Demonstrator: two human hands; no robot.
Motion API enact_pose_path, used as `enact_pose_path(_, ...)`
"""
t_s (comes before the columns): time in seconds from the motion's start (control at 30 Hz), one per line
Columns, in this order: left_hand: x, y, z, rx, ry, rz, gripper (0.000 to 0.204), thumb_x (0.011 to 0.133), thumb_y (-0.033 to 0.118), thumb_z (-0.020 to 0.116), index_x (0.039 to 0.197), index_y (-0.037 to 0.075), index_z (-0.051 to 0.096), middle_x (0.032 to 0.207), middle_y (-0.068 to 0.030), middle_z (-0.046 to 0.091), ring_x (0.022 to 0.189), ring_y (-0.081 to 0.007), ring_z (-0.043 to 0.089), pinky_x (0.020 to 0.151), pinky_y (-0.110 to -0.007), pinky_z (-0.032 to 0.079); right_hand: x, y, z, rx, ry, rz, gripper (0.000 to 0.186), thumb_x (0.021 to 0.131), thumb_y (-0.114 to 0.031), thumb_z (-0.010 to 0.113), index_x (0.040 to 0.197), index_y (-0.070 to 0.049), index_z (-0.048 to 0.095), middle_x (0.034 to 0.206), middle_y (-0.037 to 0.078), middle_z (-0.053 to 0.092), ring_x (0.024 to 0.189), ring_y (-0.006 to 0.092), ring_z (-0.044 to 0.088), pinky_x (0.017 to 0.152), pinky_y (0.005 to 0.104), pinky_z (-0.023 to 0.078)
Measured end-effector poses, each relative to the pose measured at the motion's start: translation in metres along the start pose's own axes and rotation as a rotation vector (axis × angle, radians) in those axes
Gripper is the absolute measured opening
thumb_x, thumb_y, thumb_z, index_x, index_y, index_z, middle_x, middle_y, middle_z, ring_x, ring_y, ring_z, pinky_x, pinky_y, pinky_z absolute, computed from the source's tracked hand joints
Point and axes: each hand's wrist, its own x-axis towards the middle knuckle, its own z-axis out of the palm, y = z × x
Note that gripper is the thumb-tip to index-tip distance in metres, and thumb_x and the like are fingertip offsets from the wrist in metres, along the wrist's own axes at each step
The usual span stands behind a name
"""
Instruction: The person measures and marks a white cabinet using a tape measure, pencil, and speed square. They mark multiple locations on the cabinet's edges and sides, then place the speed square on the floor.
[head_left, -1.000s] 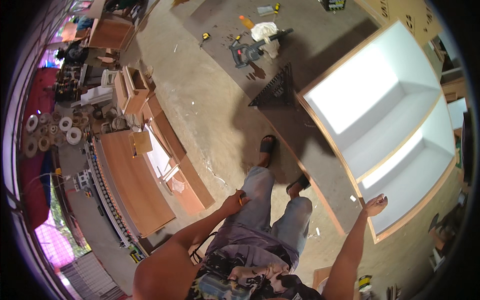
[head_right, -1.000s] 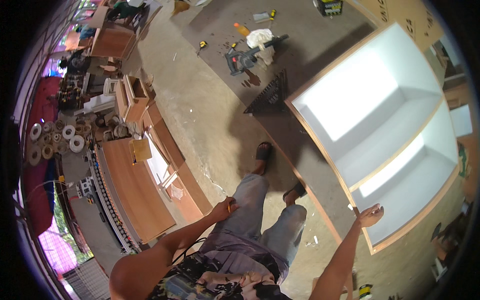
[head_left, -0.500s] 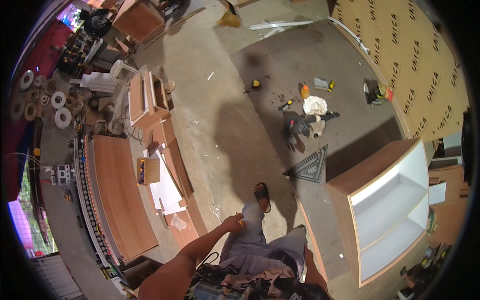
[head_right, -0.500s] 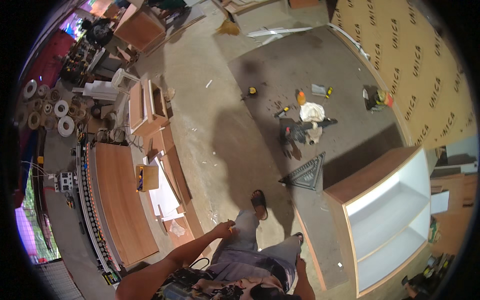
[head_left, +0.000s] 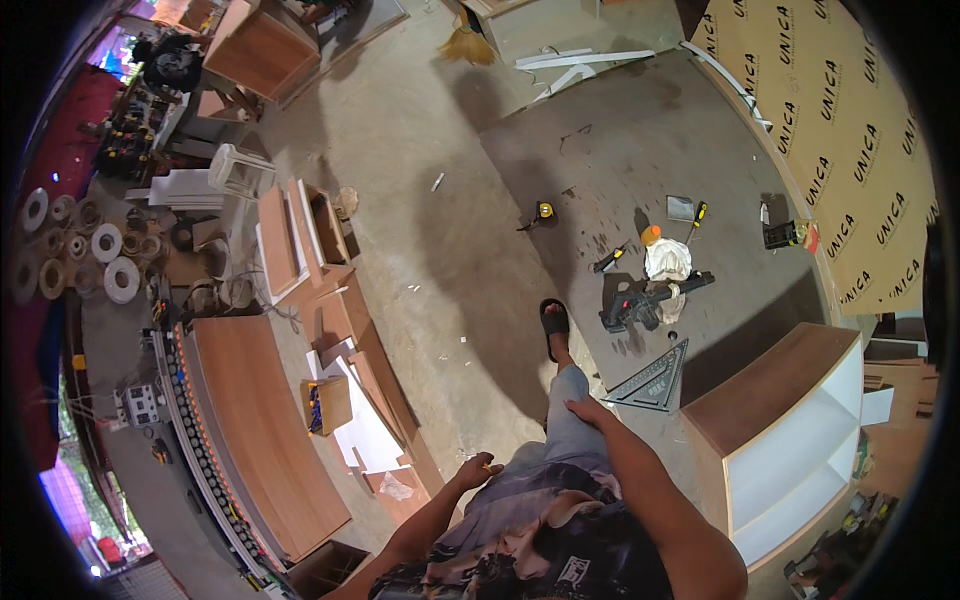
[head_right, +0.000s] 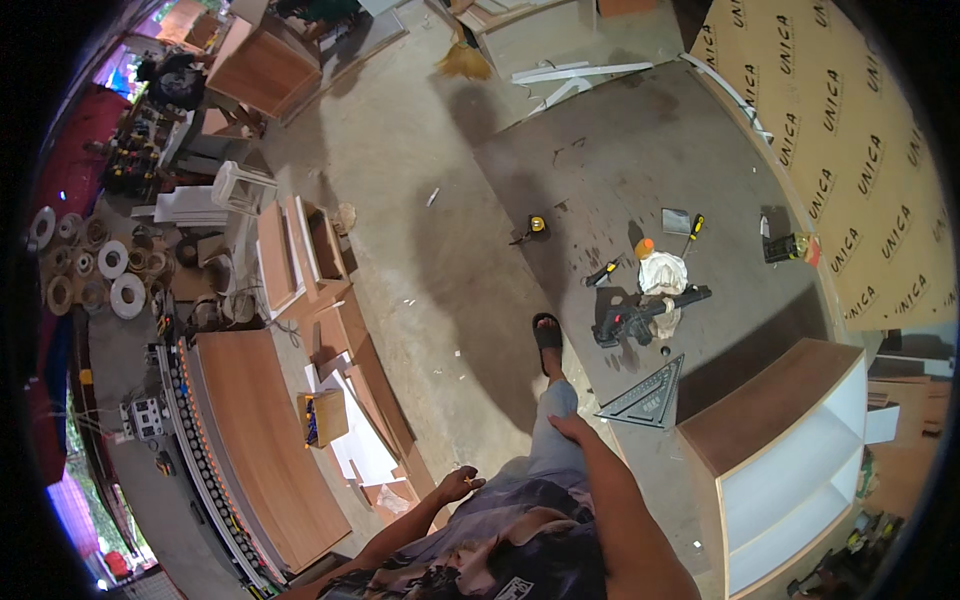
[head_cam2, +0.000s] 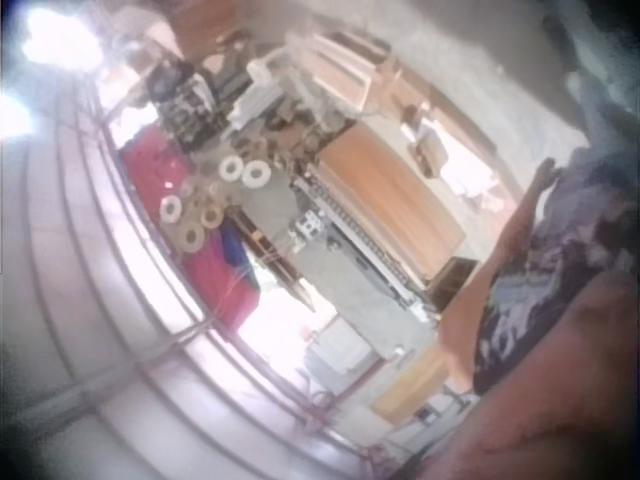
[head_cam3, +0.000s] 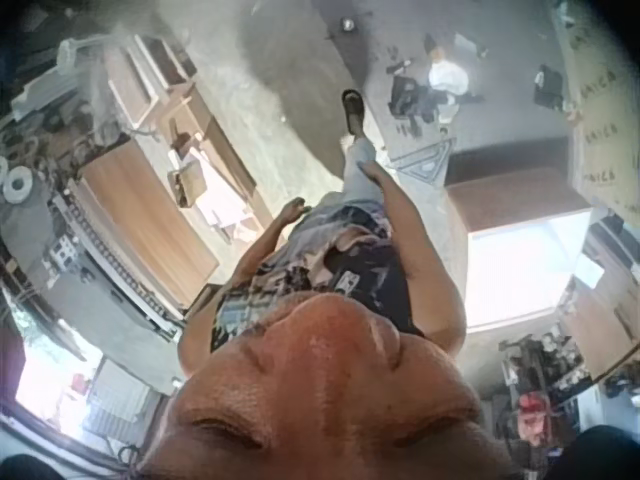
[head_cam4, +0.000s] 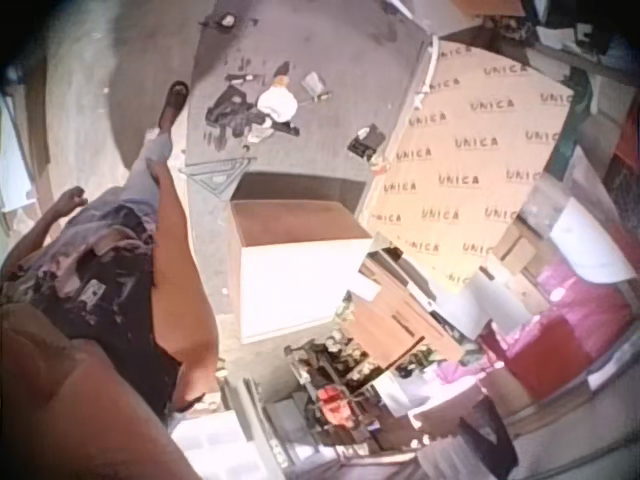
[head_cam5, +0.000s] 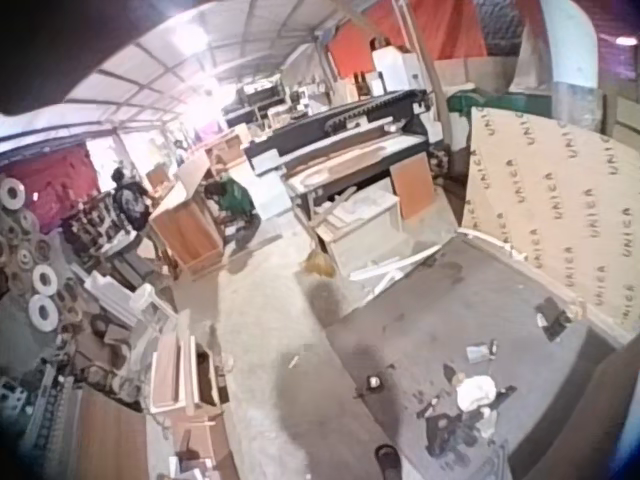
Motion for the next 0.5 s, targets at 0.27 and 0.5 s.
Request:
enact_pose_path(0.27, 0.122, 0.102, -0.140, 0.051, 0.123, 0.146, 0.084, 0.075, 0.051, 0.076, 0.135, 0.001, 0.046, 0.144, -0.0248, 0.045, 0.134, -0.0454, 0.042, 0.107, -0.050, 0.037, 0.188, -0.174, -0.092, -0.068, 0.204, -0.119, 0.075, 0.083, -0.059, 0.060, 0.120, 0.005, 0.059, 0.111, 0.029, 0.066, 0.109, 0.0439, 0.062, 0.092, 0.0477, 0.050)
enact_pose_path(0.5, 0.212, 0.099, -0.177, 0.296, 0.050, 0.189, 0.070, 0.073, 0.048, 0.077, 0.128, 0.012, 0.056, 0.144, -0.0112, 0.050, 0.144, -0.0429, 0.023, 0.110, -0.064, 0.023, 0.389, -0.297, -0.177, 0.047, 0.563, -0.308, 0.055, 0.087, -0.051, 0.063, 0.107, 0.000, 0.066, 0.104, 0.021, 0.069, 0.100, 0.0371, 0.065, 0.087, 0.0454, 0.050)
